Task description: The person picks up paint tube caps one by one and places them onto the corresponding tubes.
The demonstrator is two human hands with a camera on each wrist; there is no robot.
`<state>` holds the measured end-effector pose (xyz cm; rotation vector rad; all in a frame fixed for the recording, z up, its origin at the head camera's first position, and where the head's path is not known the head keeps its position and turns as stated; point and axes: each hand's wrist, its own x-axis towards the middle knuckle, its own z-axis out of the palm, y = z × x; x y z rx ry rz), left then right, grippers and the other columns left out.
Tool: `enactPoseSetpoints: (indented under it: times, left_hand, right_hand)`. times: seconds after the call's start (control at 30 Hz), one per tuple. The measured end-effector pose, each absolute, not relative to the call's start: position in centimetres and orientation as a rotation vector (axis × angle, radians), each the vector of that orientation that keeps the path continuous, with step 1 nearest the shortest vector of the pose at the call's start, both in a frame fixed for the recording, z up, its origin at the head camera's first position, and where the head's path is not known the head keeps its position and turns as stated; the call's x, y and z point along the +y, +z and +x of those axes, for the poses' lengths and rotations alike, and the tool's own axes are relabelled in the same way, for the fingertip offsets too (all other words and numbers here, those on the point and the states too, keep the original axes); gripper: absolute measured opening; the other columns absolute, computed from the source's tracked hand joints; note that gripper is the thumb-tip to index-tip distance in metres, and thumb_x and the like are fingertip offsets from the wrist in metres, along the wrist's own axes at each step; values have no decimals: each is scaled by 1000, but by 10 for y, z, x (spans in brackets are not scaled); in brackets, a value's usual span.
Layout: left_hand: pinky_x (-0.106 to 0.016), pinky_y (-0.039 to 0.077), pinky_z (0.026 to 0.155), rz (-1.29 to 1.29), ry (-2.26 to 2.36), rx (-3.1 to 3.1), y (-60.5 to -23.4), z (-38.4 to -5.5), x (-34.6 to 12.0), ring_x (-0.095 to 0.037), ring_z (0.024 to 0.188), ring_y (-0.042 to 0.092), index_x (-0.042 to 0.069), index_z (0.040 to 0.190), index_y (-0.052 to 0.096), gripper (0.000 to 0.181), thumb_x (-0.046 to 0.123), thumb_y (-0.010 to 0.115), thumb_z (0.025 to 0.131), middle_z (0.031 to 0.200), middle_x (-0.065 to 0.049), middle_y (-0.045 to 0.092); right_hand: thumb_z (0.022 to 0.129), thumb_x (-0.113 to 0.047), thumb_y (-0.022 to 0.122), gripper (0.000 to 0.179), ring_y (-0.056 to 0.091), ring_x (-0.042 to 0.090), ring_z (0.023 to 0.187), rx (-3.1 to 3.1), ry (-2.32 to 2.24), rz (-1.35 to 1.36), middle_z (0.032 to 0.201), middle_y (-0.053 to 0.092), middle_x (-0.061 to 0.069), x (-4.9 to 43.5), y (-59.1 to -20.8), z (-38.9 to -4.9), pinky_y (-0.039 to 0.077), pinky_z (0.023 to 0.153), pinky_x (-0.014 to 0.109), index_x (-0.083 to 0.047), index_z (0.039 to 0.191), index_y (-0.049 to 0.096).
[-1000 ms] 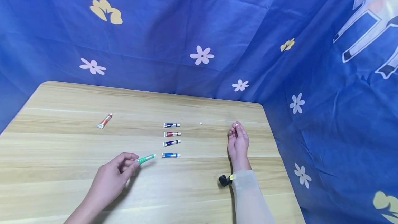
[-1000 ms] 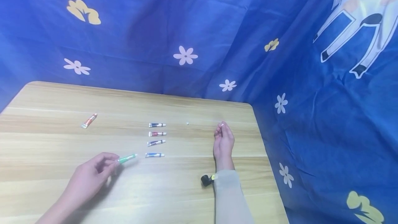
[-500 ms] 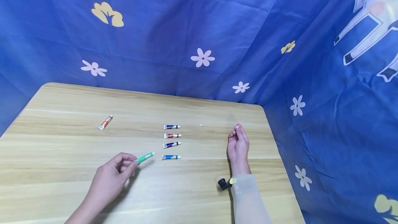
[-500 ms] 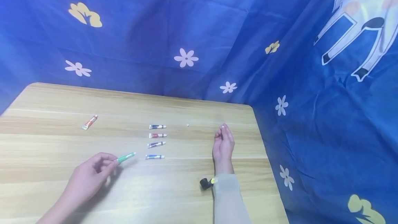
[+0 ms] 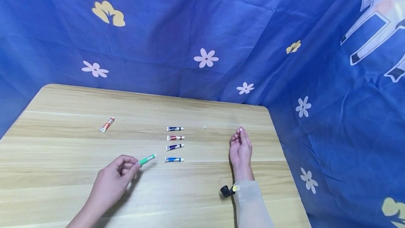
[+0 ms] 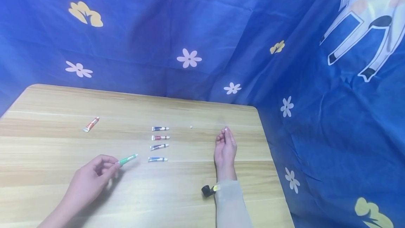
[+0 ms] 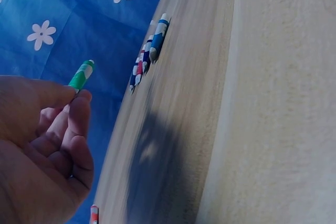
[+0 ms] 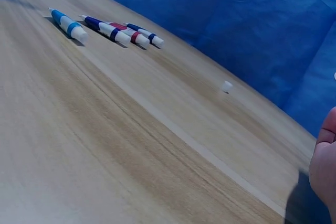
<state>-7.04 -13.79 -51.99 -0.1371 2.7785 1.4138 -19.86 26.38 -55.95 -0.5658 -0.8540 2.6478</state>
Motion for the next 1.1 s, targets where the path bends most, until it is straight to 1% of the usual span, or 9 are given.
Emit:
enactPoseSetpoints:
  times: [0.2,0.3,0.4,0.53,0.67,0.9,1.03,1.1]
  left_hand:
    - [-23,49,62,-156,1443,2760,-522,-71,-139,-4,72,65,14,115,72,22,33,73,106,99,0,80]
    - [-25,47,60,-172,1458,2747,-524,-72,-140,-5,71,64,15,116,71,24,36,72,106,100,0,80]
    - [-25,48,59,-186,1471,2729,-527,-73,-140,-6,69,63,14,118,71,27,38,72,106,101,-1,80]
    - [-26,49,59,-203,1496,2696,-529,-74,-141,-10,66,65,13,121,71,31,40,72,105,103,-3,81]
    - [-26,50,61,-216,1504,2682,-529,-74,-141,-10,68,67,12,122,71,34,42,73,105,104,-3,82]
    - [-25,48,63,-217,1505,2686,-527,-73,-140,-8,70,65,13,121,72,32,41,72,105,104,-3,82]
    - [-25,48,65,-213,1493,2692,-525,-72,-140,-6,72,63,13,120,73,31,41,72,106,105,-3,82]
    - [-24,48,66,-211,1489,2693,-525,-71,-140,-5,73,63,14,121,73,31,40,72,106,105,-2,81]
  right_hand:
    - [110,-6,60,11,60,10,81,-859,2668,-554,97,69,2,261,-559,-193,52,75,19,-7,118,68]
    - [109,-4,60,12,60,10,81,-857,2677,-554,97,69,2,258,-559,-188,52,74,19,-7,118,67]
    - [110,-3,58,15,60,9,80,-861,2683,-554,97,69,2,256,-560,-185,52,74,19,-6,123,65]
    - [110,-3,58,24,60,9,81,-885,2688,-547,98,69,1,252,-559,-181,52,75,18,-3,133,60]
    - [109,-4,60,26,60,9,82,-897,2696,-529,98,69,1,249,-558,-178,52,76,18,-2,136,59]
    - [110,-3,57,16,60,10,82,-895,2720,-500,98,68,2,243,-557,-171,52,77,19,-4,124,64]
    - [110,-1,54,14,59,10,83,-896,2736,-486,98,67,2,241,-559,-168,52,78,20,-6,117,66]
    - [110,0,53,15,59,11,83,-905,2742,-470,98,66,2,240,-561,-167,51,78,20,-6,116,66]
